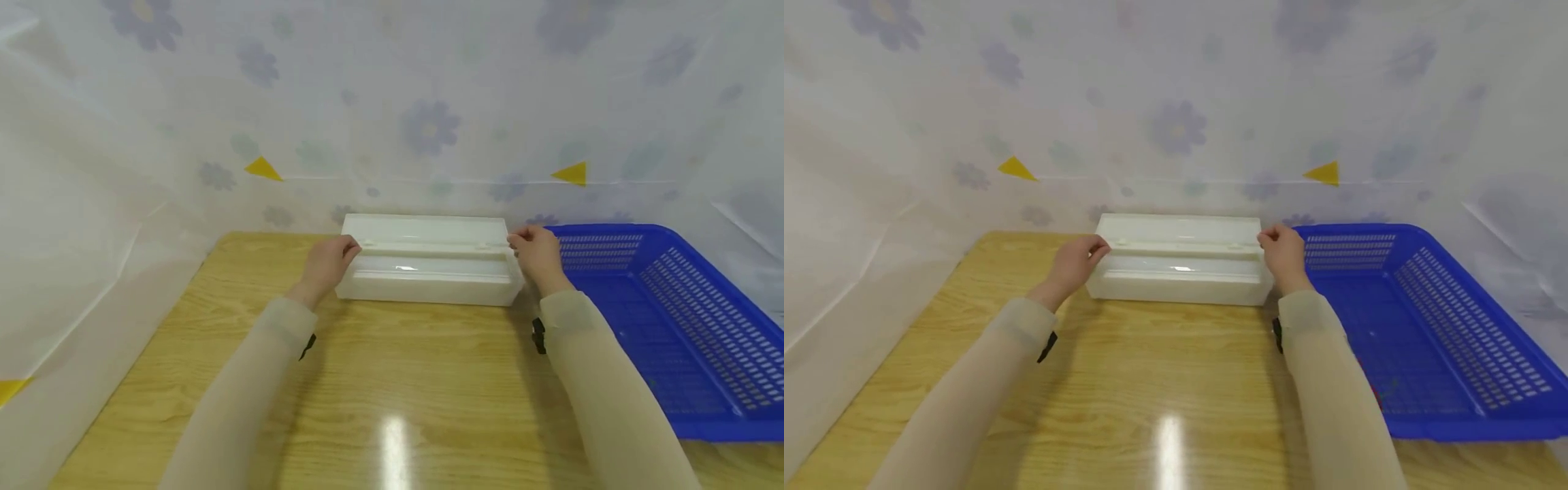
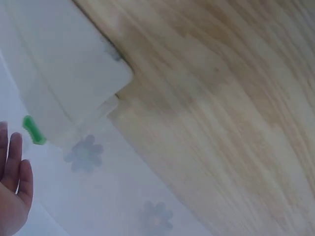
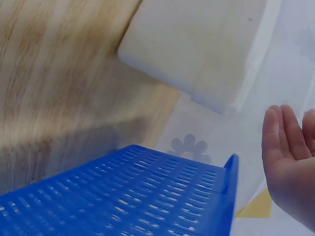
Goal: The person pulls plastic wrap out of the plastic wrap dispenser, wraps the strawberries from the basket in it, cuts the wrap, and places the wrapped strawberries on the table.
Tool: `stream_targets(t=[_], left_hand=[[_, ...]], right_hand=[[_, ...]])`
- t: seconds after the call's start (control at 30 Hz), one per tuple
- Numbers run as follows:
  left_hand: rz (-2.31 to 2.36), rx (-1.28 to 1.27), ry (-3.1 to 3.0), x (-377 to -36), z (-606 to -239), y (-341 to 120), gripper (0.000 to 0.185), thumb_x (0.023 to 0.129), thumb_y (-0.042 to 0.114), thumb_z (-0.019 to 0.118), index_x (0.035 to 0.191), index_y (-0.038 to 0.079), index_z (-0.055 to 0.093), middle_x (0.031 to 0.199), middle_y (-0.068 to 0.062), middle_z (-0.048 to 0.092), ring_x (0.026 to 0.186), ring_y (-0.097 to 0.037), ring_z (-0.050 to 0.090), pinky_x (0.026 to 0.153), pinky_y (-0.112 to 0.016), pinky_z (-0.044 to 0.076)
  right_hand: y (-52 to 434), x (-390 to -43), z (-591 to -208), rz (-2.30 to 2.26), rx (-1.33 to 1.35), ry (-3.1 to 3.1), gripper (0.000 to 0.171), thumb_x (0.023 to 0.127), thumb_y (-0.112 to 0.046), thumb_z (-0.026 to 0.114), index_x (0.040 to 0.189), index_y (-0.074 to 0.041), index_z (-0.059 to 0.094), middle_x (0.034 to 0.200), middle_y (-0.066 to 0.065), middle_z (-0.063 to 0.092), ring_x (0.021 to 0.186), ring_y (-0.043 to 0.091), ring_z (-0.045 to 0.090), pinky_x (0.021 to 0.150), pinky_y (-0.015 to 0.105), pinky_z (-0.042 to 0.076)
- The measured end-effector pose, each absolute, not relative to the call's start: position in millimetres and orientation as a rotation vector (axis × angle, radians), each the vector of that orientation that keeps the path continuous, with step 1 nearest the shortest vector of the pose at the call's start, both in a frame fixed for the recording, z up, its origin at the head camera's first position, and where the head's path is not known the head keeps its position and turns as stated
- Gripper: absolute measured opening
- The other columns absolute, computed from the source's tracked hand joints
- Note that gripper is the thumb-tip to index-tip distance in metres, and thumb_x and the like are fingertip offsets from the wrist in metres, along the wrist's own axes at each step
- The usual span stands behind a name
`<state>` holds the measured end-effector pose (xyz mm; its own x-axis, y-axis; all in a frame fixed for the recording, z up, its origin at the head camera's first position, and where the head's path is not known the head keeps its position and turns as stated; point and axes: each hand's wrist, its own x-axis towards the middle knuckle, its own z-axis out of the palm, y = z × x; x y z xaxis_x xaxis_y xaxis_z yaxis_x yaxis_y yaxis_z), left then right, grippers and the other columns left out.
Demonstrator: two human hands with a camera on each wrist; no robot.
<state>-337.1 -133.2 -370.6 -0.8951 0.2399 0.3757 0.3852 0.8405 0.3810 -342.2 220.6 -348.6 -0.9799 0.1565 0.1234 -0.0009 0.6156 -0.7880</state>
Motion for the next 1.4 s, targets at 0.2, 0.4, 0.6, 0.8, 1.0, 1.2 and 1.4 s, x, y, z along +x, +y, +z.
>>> stream_targets(t=[0.2,0.4,0.6,0.8,1.0,1.2,1.4], left_hand=[[-0.744,-0.464,-2.584,-338,-363,-133,0.019,0.095,0.017,0.053,0.096,0.000,0.062,0.095,-0.016,0.064,0.087,-0.029,0.060,0.079,-0.040,0.048],[-0.834,-0.448,-2.581,-335,-354,-131,0.019,0.098,0.017,0.047,0.098,0.001,0.057,0.094,-0.015,0.067,0.086,-0.028,0.063,0.075,-0.039,0.050],[-0.935,-0.458,-2.514,-329,-347,-125,0.019,0.099,0.017,0.046,0.099,0.001,0.057,0.093,-0.013,0.070,0.085,-0.026,0.068,0.071,-0.036,0.053],[-0.845,-0.483,-2.480,-315,-340,-129,0.018,0.098,0.019,0.048,0.097,0.005,0.059,0.089,-0.009,0.071,0.076,-0.023,0.067,0.060,-0.035,0.049],[-0.765,-0.542,-2.414,-304,-336,-133,0.016,0.096,0.020,0.052,0.094,0.006,0.060,0.085,-0.008,0.071,0.067,-0.020,0.065,0.055,-0.034,0.046],[-0.735,-0.640,-2.357,-292,-328,-135,0.013,0.094,0.016,0.054,0.094,0.004,0.060,0.084,-0.009,0.071,0.066,-0.020,0.064,0.052,-0.030,0.044],[-0.680,-0.745,-2.278,-278,-321,-140,0.009,0.091,0.013,0.059,0.092,0.004,0.061,0.080,-0.007,0.070,0.057,-0.015,0.058,0.049,-0.027,0.039]], right_hand=[[217,-338,-336,1.402,-0.093,-2.572,0.026,0.097,-0.011,0.047,0.109,0.010,0.055,0.094,0.017,0.063,0.068,-0.002,0.057,0.068,0.015,0.051],[219,-335,-326,1.540,-0.123,-2.453,0.020,0.095,-0.006,0.049,0.106,0.011,0.052,0.067,-0.014,0.056,0.059,-0.009,0.055,0.061,0.010,0.050],[216,-328,-319,1.598,-0.152,-2.367,0.016,0.095,-0.010,0.049,0.101,0.004,0.053,0.059,-0.023,0.053,0.060,-0.006,0.058,0.066,0.016,0.053],[211,-308,-314,1.563,-0.168,-2.294,0.016,0.096,-0.013,0.051,0.101,0.001,0.055,0.065,-0.022,0.055,0.061,-0.008,0.058,0.066,0.013,0.052],[218,-291,-309,1.525,-0.164,-2.300,0.010,0.097,-0.019,0.050,0.097,-0.010,0.054,0.071,-0.021,0.056,0.067,-0.007,0.059,0.069,0.012,0.051],[228,-278,-306,1.522,-0.084,-2.305,0.014,0.096,-0.020,0.050,0.099,-0.006,0.055,0.073,-0.024,0.058,0.071,-0.006,0.062,0.069,0.011,0.051],[238,-259,-303,1.484,-0.043,-2.381,0.023,0.096,-0.030,0.049,0.104,-0.009,0.055,0.080,-0.024,0.061,0.077,-0.006,0.063,0.074,0.013,0.051]])
